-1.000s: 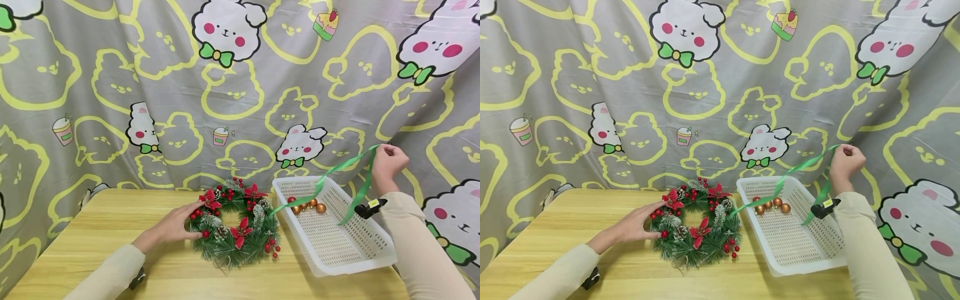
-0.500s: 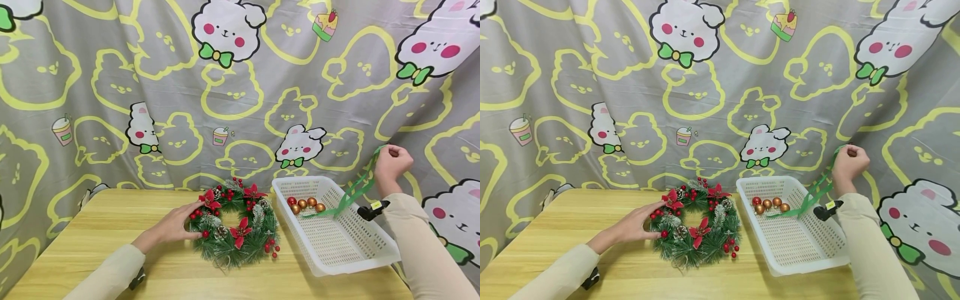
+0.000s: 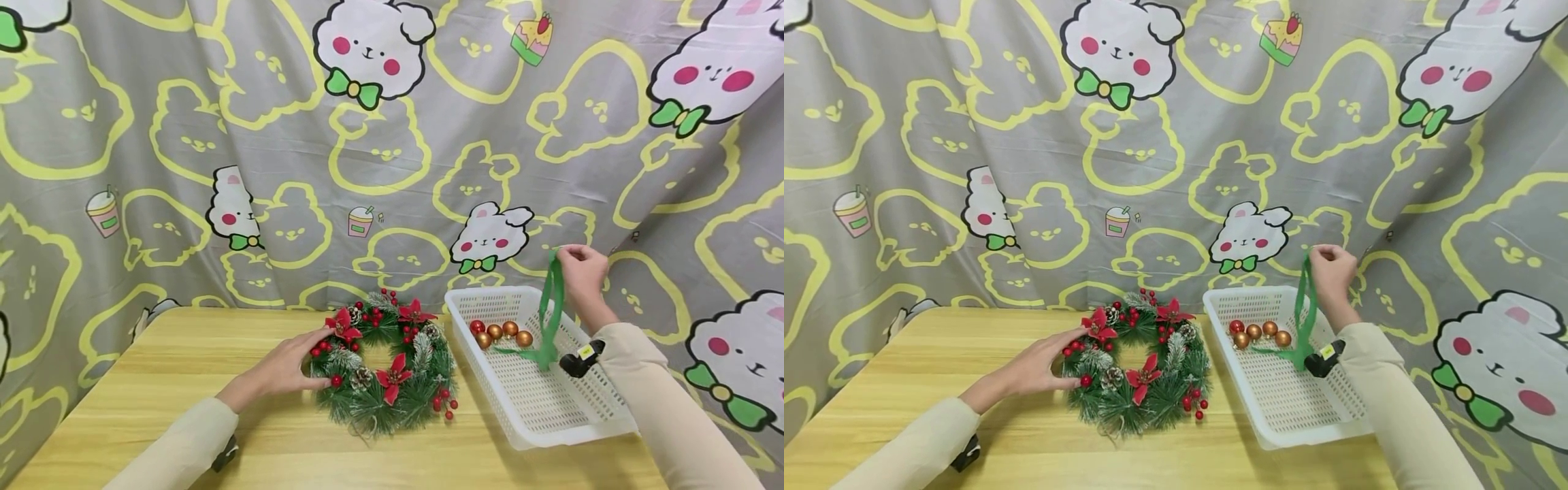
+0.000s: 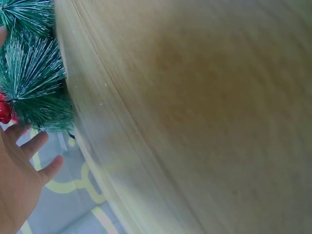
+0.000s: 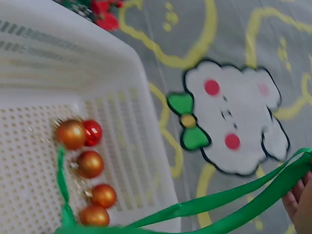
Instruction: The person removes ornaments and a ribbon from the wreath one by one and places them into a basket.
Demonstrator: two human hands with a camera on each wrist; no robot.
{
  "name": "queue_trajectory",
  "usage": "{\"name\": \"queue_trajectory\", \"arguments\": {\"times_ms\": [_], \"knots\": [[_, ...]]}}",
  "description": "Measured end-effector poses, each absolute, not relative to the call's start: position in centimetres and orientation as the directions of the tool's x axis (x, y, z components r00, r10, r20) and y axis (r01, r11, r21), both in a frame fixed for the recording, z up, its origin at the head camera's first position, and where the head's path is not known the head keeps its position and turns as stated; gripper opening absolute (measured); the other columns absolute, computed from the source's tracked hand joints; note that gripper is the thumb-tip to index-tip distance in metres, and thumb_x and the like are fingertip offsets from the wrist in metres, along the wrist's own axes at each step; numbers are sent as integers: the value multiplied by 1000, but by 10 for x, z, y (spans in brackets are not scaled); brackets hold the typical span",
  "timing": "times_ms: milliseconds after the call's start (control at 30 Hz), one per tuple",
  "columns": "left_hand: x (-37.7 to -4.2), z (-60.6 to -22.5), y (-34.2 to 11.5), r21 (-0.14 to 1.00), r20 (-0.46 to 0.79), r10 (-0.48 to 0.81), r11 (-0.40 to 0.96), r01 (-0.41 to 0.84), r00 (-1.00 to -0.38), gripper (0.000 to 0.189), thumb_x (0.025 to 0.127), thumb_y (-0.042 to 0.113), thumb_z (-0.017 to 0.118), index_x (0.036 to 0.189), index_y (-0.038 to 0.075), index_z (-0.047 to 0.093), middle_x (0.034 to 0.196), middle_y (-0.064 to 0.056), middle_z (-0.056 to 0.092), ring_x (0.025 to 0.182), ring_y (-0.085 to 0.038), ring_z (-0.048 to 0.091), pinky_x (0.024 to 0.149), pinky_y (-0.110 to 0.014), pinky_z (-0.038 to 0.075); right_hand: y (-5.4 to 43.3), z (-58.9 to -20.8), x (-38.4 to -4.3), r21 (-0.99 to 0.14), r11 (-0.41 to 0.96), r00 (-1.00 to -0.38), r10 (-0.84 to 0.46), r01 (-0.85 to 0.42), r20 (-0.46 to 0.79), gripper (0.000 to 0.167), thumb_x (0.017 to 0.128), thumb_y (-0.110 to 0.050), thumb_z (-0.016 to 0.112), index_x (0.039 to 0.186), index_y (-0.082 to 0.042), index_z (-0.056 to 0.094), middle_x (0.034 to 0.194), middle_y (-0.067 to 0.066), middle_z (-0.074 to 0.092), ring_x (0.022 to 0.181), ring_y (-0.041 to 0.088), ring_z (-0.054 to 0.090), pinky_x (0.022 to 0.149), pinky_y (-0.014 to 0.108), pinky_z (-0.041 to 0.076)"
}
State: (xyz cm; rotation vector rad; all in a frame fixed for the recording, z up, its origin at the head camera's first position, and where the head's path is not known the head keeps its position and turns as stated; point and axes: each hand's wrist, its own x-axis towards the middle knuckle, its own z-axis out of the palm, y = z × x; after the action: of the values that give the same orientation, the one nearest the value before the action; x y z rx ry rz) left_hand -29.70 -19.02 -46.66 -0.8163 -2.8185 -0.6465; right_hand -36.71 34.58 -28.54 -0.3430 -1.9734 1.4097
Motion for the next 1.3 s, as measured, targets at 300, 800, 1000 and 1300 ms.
{"name": "queue_trajectory", "arguments": {"times_ms": [300,800,1000,1300], "knots": [[-295,-465,-190,377,250,478,753,539,-842,102,80,70,73,161,22,32,159,-16,43,140,-45,47,110,-70,38,297,-296,-355,-838,522,-884,302,-160,357,26,93,-12,62,108,6,70,68,-23,57,73,0,52,64,13,45],[-295,-465,-190,385,244,475,753,535,-845,102,80,70,73,161,22,32,160,-15,42,141,-44,46,111,-70,37,245,-305,-344,-756,613,-961,-23,-230,274,23,95,-11,63,108,5,73,100,14,75,85,11,62,75,20,50],[-296,-466,-190,382,244,478,752,537,-844,102,81,70,72,161,23,32,161,-14,42,141,-44,46,111,-70,37,250,-307,-347,-748,627,-975,-110,-220,194,24,97,-13,64,108,7,72,107,19,74,88,15,63,74,23,53],[-295,-465,-189,373,248,479,755,540,-842,102,81,69,72,161,22,32,161,-15,42,141,-44,46,111,-70,37,285,-307,-355,-746,637,-976,-202,-193,80,28,99,-14,63,110,11,69,101,10,72,89,16,64,83,35,58]]}}
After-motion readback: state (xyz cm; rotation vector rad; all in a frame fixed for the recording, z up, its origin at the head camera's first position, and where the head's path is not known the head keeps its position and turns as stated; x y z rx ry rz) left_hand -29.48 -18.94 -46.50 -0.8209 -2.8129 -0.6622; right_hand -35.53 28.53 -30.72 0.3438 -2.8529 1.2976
